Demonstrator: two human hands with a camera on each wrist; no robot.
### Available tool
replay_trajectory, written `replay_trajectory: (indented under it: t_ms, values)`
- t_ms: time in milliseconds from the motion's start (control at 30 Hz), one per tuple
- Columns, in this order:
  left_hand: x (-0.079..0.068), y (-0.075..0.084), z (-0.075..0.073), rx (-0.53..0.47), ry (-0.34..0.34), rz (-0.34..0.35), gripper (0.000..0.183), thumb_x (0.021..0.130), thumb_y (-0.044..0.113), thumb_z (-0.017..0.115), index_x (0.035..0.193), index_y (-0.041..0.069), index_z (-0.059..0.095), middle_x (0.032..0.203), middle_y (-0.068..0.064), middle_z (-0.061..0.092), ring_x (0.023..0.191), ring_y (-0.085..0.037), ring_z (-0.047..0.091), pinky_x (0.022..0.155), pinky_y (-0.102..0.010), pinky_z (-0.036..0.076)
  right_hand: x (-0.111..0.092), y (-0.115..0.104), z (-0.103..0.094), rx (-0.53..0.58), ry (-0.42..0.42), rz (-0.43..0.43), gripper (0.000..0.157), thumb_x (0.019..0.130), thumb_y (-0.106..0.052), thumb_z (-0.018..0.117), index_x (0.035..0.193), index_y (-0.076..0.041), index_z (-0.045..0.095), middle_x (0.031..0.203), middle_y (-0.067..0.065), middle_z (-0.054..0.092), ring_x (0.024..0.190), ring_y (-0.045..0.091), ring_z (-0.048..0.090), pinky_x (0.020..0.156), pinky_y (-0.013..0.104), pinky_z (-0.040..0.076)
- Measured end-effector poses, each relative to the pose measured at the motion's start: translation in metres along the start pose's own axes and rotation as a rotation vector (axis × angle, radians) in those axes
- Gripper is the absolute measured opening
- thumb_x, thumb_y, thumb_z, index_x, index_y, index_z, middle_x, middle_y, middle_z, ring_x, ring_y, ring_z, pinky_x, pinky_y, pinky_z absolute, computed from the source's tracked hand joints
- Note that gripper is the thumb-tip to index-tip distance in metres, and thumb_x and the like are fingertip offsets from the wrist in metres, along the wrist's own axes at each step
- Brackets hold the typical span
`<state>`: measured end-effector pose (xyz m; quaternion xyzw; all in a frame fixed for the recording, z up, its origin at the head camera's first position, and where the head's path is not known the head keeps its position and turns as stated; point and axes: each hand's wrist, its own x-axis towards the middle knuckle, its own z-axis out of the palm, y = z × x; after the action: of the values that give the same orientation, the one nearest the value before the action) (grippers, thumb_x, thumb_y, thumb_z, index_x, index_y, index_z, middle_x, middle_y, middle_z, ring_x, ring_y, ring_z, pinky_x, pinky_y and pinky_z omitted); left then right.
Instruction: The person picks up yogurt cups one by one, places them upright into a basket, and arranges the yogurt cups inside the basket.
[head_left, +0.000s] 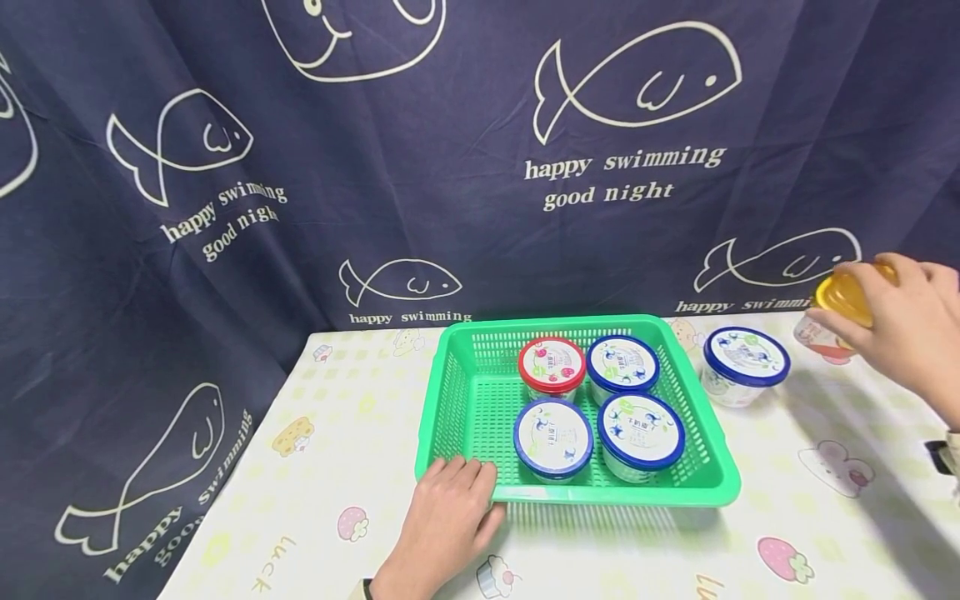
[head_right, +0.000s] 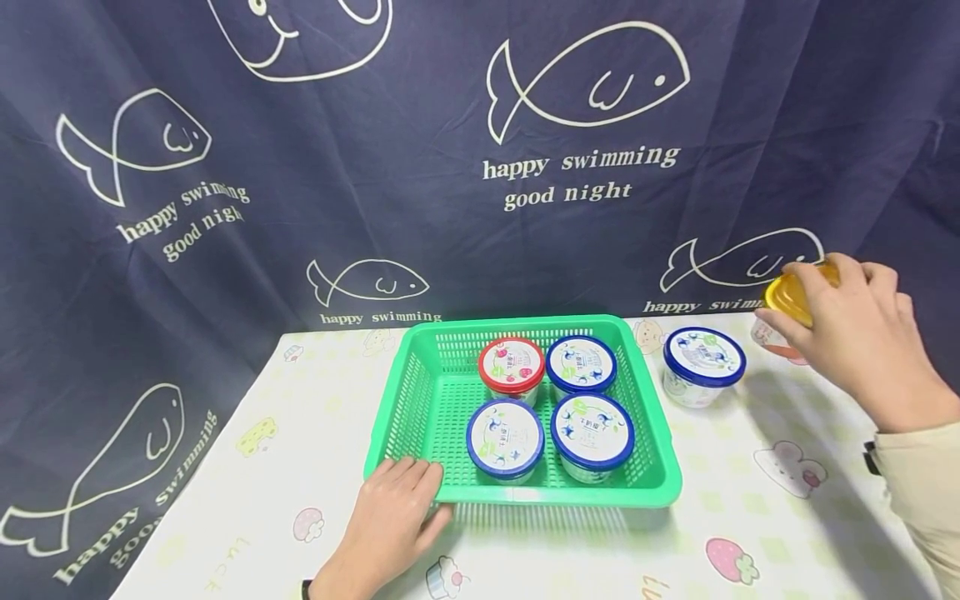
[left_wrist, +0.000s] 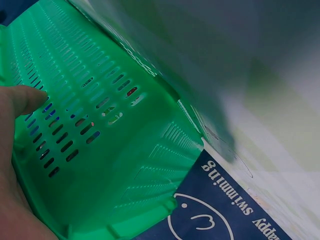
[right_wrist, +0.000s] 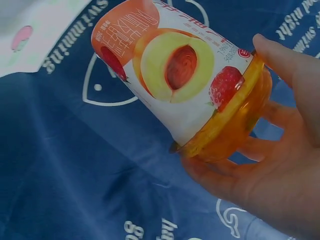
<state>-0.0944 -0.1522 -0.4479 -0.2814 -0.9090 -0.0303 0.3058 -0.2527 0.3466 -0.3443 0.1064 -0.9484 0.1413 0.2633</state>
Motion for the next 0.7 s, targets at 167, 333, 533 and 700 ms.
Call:
replay_trajectory:
  t_ms: [167,333,533,700]
  values:
    - [0.0,0.0,0.0,-0.002,0.0,-0.002,0.02,0.077,0.026,0.065,0.076,0.016,0.048,0.063,0.007,0.043,0.057,-0.013,0.039,0.058,-0.026,0.03,0.005,-0.015,-0.007,0.012,0.04,-0.008,0.06,0.089,-0.042,0.069,0.123,0.004,0.051,0.131,0.043,0.038,0.121,0.067,0.027,0.099,0.073,0.017]
    - [0.0,0.0,-0.001,-0.004,-0.001,-0.004,0.02,0.077,0.026,0.065,0.077,0.016,0.049,0.064,0.007,0.044,0.058,-0.013,0.041,0.058,-0.027,0.031,0.008,-0.036,-0.014,0.009,0.052,-0.015,0.06,0.086,-0.039,0.073,0.126,0.001,0.053,0.134,0.039,0.04,0.119,0.067,0.029,0.087,0.076,0.023]
    - [-0.001,0.0,-0.001,0.0,-0.006,-0.003,0.02,0.078,0.027,0.065,0.078,0.016,0.049,0.064,0.007,0.044,0.058,-0.013,0.041,0.058,-0.027,0.031,0.01,-0.061,-0.016,-0.001,0.046,-0.084,0.056,0.083,-0.03,0.077,0.125,0.0,0.055,0.133,0.033,0.044,0.113,0.065,0.034,0.08,0.075,0.029]
    - [-0.001,0.001,0.0,0.008,-0.023,-0.012,0.02,0.08,0.029,0.065,0.079,0.017,0.05,0.066,0.008,0.047,0.059,-0.013,0.041,0.059,-0.026,0.031,0.015,-0.072,-0.017,0.044,0.075,-0.146,0.054,0.08,-0.024,0.079,0.123,0.0,0.057,0.127,0.03,0.046,0.112,0.061,0.034,0.089,0.072,0.027]
